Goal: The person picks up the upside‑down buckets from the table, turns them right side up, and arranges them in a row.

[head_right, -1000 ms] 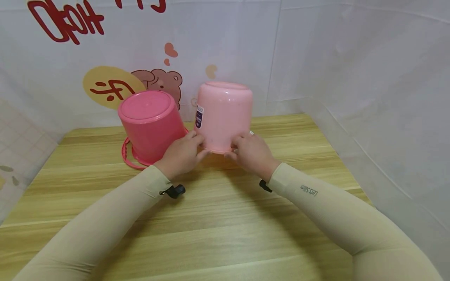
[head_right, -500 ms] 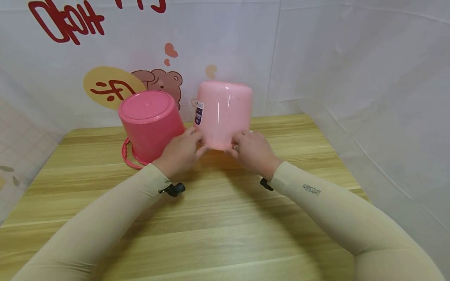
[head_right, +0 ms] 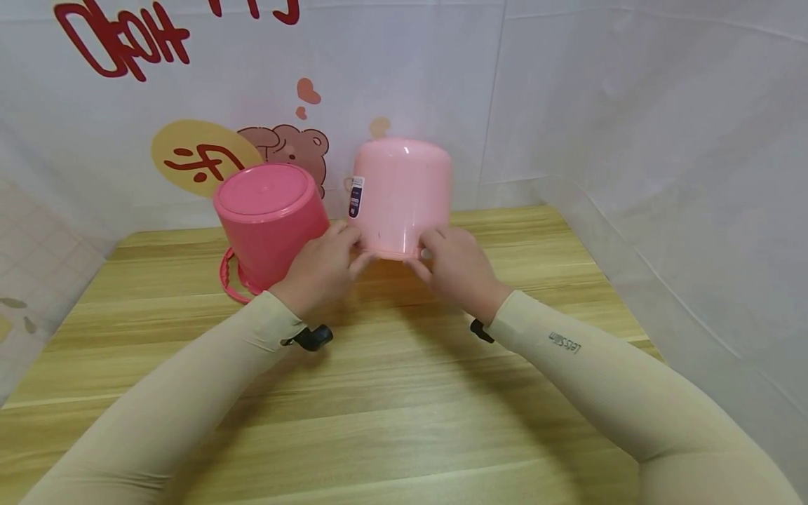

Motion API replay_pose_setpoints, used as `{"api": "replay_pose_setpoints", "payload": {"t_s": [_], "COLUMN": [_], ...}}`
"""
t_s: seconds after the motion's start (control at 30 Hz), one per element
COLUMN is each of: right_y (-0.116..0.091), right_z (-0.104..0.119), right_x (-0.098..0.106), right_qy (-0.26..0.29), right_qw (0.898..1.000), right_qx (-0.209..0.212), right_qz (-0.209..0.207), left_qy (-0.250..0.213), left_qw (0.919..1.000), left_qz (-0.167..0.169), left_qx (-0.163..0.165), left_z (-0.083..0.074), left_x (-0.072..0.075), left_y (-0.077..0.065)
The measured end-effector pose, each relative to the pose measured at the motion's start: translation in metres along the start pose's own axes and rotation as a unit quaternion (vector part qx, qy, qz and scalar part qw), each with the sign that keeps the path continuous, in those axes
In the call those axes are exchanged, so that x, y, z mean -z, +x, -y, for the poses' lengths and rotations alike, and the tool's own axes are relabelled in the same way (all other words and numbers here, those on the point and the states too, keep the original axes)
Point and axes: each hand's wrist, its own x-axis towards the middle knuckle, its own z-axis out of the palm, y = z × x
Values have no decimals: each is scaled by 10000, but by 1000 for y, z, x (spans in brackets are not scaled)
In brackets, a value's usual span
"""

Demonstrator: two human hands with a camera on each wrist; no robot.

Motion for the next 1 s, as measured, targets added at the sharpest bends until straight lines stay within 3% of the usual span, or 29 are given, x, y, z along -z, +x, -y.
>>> {"api": "replay_pose_setpoints", "payload": {"t_s": [0.47,1.0], "right_y": [2,8], "right_z": [-2,-4], "right_x": [5,17], "right_qy": [201,235], "right_qw": [9951,9923], "right_qx": [528,666], "right_qz": [-809,-1015], "left_qy": [-288,-557], "left_qw": [9992,9975], "left_qz": [-271,-431], "left_qx": [70,-1], "left_z": [-10,-16], "left_x": [18,34], "left_y": [0,2]}}
